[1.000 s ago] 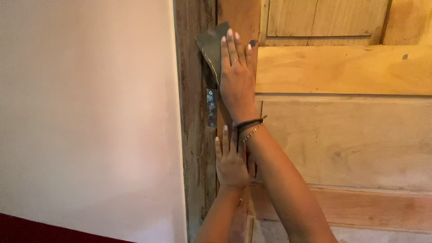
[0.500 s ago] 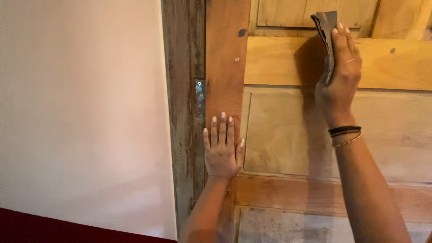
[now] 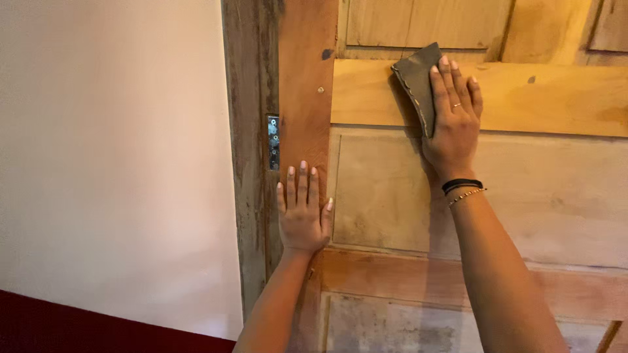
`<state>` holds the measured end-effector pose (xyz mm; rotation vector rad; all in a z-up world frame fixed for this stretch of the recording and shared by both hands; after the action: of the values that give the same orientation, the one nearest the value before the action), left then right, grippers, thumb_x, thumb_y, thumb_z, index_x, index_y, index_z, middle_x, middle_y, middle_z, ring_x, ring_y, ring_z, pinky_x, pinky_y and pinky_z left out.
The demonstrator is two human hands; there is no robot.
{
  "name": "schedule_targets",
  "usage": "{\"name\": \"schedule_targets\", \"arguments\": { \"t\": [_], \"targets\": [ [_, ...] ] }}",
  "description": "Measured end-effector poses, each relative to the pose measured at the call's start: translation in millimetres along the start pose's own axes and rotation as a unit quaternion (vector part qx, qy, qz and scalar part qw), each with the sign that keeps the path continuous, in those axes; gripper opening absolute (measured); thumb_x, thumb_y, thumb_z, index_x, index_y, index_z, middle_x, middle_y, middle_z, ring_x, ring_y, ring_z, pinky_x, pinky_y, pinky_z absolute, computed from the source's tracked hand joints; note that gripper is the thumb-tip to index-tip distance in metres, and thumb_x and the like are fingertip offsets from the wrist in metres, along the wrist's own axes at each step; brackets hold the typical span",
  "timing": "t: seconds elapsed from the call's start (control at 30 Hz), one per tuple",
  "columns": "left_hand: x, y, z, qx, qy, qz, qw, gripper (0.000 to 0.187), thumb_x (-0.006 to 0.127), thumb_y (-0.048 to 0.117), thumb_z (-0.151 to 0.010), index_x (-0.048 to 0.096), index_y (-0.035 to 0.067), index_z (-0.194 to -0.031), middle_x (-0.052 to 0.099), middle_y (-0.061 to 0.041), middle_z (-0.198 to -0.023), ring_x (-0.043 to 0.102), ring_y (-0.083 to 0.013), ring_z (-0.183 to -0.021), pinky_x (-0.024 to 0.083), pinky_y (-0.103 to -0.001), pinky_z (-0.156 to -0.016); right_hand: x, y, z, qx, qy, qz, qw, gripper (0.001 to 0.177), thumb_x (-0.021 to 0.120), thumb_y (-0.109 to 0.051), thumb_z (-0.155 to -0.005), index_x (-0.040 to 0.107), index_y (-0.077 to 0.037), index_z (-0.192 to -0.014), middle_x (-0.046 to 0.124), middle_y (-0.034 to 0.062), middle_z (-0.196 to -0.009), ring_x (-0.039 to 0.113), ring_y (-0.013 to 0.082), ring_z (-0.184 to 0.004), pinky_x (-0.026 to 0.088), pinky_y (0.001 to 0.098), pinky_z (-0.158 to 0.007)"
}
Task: The person sands the surface of a wooden door using a sanding block. They hold the door with their left hand while moving the sanding block back and forth with their right hand across the door panels and frame.
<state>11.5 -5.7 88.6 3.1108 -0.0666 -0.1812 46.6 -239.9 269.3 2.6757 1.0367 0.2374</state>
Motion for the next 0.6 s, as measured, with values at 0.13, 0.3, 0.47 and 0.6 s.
{"name": "schedule_targets", "arguments": {
  "t": [0.13, 0.3, 0.47, 0.6],
  "targets": [
    [-0.9, 1.8, -1.4, 0.002, 0.008, -0.009, 1.000, 0.067, 0.042, 0.041, -0.104, 0.033, 0.004, -0.160, 0.026, -0.014, -0.169, 0.019, -0.0347, -0.158, 0.011, -0.054, -0.128, 0.0, 0.2, 2.9, 0.003, 0.002, -0.001, 1.000, 0.049, 0.048, -0.012, -0.110, 0.049, 0.000, -0.157, 0.044, 0.0142, -0.166, 0.038, 0.0275, -0.157, 0.023, 0.0472, -0.128],
    [-3.2, 3.2, -0.3, 0.001, 0.006, -0.014, 1.000, 0.068, 0.042, 0.040, -0.103, 0.033, 0.004, -0.160, 0.025, -0.014, -0.170, 0.019, -0.0340, -0.158, 0.010, -0.054, -0.128, 1.3, 2.6, 2.3, 0.003, 0.008, -0.001, 1.000, 0.049, 0.049, -0.012, -0.109, 0.049, 0.001, -0.157, 0.046, 0.0153, -0.165, 0.038, 0.0283, -0.155, 0.023, 0.0477, -0.128],
    [-0.4, 2.4, -1.7, -0.003, 0.010, -0.016, 1.000, 0.069, 0.042, 0.040, -0.102, 0.032, 0.005, -0.161, 0.024, -0.013, -0.170, 0.018, -0.0339, -0.158, 0.010, -0.055, -0.128, 0.2, 4.1, 6.2, 0.004, 0.011, -0.017, 1.000, 0.047, 0.049, -0.013, -0.110, 0.051, 0.002, -0.154, 0.047, 0.0160, -0.163, 0.039, 0.0290, -0.154, 0.023, 0.0479, -0.127],
    [-4.5, 3.0, -0.4, -0.003, 0.015, 0.002, 1.000, 0.068, 0.042, 0.040, -0.104, 0.032, 0.006, -0.162, 0.024, -0.013, -0.171, 0.018, -0.0339, -0.160, 0.010, -0.054, -0.129, -0.6, 6.9, 2.9, 0.014, 0.011, -0.032, 0.999, 0.048, 0.048, -0.009, -0.109, 0.052, 0.000, -0.156, 0.048, 0.0140, -0.165, 0.040, 0.0280, -0.156, 0.024, 0.0471, -0.128]
  ]
}}
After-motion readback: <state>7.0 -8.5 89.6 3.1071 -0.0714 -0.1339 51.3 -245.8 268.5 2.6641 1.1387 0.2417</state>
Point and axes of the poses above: each hand's wrist, its own z-axis away from the middle knuckle, its own x-axis out of the palm, y = z × x, the point moved 9 cm from there along -z, towards the middle knuckle
